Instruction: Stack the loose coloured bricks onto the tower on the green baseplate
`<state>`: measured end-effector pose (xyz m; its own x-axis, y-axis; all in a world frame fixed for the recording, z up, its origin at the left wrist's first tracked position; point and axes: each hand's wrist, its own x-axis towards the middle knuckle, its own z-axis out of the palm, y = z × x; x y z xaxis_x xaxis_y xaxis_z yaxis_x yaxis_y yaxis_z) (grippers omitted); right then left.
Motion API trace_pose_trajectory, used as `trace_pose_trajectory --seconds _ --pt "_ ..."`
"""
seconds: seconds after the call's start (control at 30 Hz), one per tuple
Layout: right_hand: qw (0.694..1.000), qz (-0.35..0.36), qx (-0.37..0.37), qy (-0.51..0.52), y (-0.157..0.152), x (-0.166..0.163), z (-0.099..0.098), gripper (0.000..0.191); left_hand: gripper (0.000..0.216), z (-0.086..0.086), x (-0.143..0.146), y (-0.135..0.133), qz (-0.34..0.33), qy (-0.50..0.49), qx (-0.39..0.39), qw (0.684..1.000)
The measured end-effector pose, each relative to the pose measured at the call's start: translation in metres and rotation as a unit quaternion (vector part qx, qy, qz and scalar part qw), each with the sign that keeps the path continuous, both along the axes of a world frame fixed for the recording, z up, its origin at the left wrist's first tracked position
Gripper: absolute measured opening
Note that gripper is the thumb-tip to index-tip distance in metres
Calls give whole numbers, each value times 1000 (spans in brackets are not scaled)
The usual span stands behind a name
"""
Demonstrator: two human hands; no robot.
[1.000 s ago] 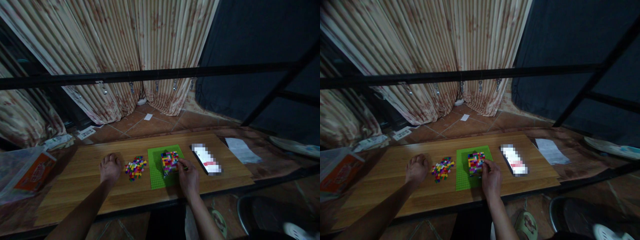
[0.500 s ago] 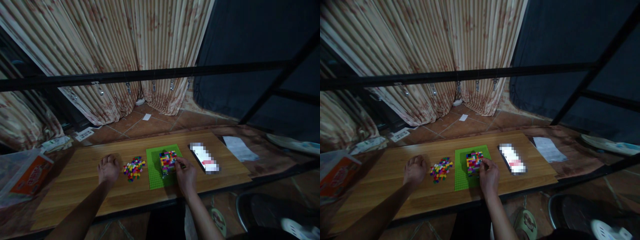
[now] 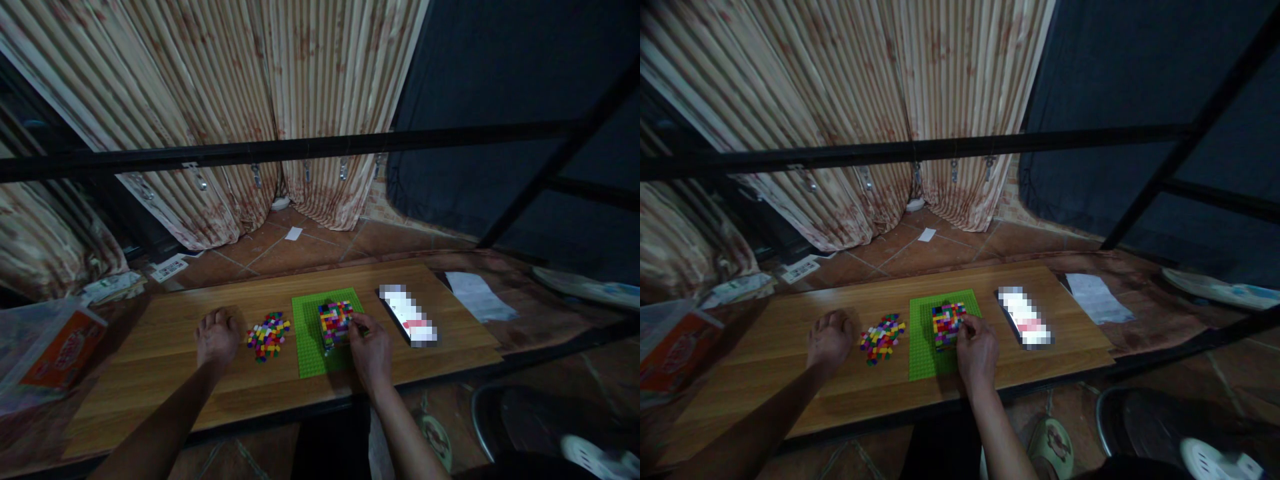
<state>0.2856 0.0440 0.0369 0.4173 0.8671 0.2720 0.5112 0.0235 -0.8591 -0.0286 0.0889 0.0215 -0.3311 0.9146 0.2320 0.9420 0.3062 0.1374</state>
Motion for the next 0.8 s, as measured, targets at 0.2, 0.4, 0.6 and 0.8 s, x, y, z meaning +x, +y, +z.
trace_pose_trajectory --seconds 0.2,0.4,0.6,0.8 --pt "1000 -11 -3 11 1 -1 -1 30 45 -2 -1 1 0 4 -2 1000" --pt "1000 -13 4 19 3 -1 -2 29 46 -4 -2 1 6 -6 3 1000" --pt "1000 -17 6 7 4 0 3 30 45 -4 -1 1 6 -11 7 1000" --pt "999 -9 -26 -26 6 4 10 34 44 -7 -2 2 3 -5 9 1000"
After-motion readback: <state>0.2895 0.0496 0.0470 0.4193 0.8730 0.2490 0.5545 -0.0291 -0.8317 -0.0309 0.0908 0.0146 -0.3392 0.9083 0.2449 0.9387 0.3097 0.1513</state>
